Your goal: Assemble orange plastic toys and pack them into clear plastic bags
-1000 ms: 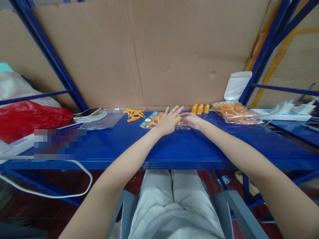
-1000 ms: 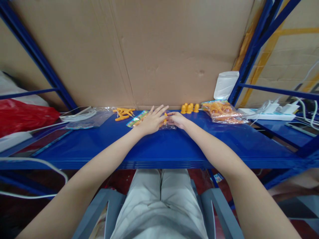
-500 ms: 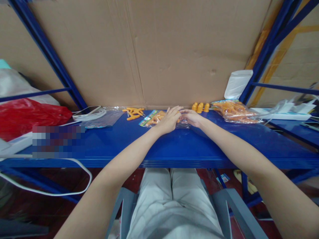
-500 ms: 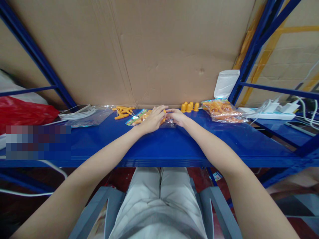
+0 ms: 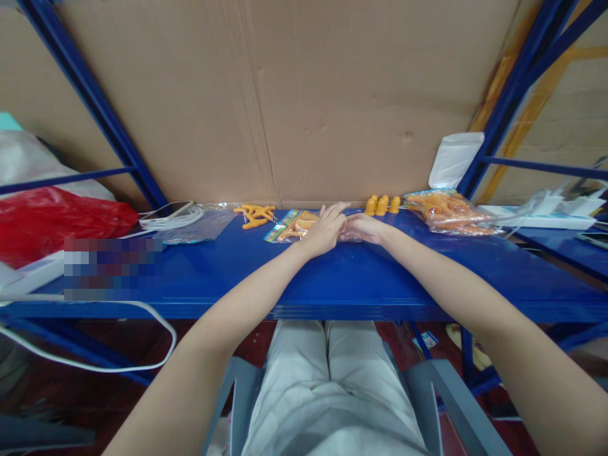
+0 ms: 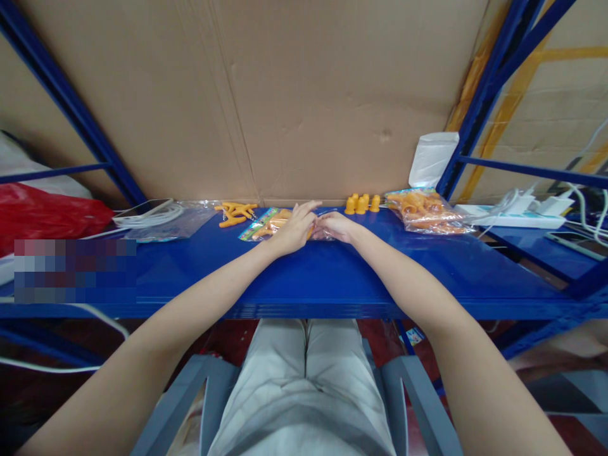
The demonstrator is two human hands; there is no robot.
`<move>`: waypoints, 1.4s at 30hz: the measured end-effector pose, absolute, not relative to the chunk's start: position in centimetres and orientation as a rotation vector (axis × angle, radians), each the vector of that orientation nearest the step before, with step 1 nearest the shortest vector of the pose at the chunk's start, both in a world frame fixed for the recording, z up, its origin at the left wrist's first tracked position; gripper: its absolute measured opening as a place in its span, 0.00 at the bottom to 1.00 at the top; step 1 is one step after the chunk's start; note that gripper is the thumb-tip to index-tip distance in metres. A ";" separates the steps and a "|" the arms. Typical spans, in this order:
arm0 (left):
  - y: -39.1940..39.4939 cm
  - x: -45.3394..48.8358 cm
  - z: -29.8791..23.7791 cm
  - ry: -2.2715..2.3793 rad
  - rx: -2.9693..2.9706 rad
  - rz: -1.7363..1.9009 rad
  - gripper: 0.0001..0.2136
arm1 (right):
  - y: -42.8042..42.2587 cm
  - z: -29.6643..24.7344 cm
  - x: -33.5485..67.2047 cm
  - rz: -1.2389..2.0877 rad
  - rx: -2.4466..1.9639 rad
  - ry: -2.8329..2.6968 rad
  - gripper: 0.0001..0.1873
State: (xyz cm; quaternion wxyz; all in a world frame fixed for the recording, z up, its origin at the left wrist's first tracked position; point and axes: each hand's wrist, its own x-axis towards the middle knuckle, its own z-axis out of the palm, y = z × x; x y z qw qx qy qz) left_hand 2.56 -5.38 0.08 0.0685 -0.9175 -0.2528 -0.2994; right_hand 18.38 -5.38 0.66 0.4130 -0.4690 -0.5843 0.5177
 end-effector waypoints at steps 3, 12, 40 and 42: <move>-5.4 2.5 0.1 -0.758 -2.772 -0.883 0.14 | -5.6 0.9 18.4 1.298 -1.208 -1.521 0.10; -5.7 2.4 0.2 -0.747 -2.803 -0.824 0.15 | -5.3 0.5 18.3 1.212 -1.226 -1.588 0.09; -0.8 -1.7 0.5 -1.431 -2.683 -0.505 0.25 | -5.6 0.8 17.6 1.111 -1.348 -1.658 0.14; -0.9 -1.6 0.5 -1.443 -2.680 -0.430 0.25 | -5.6 0.8 17.7 1.115 -1.334 -1.688 0.14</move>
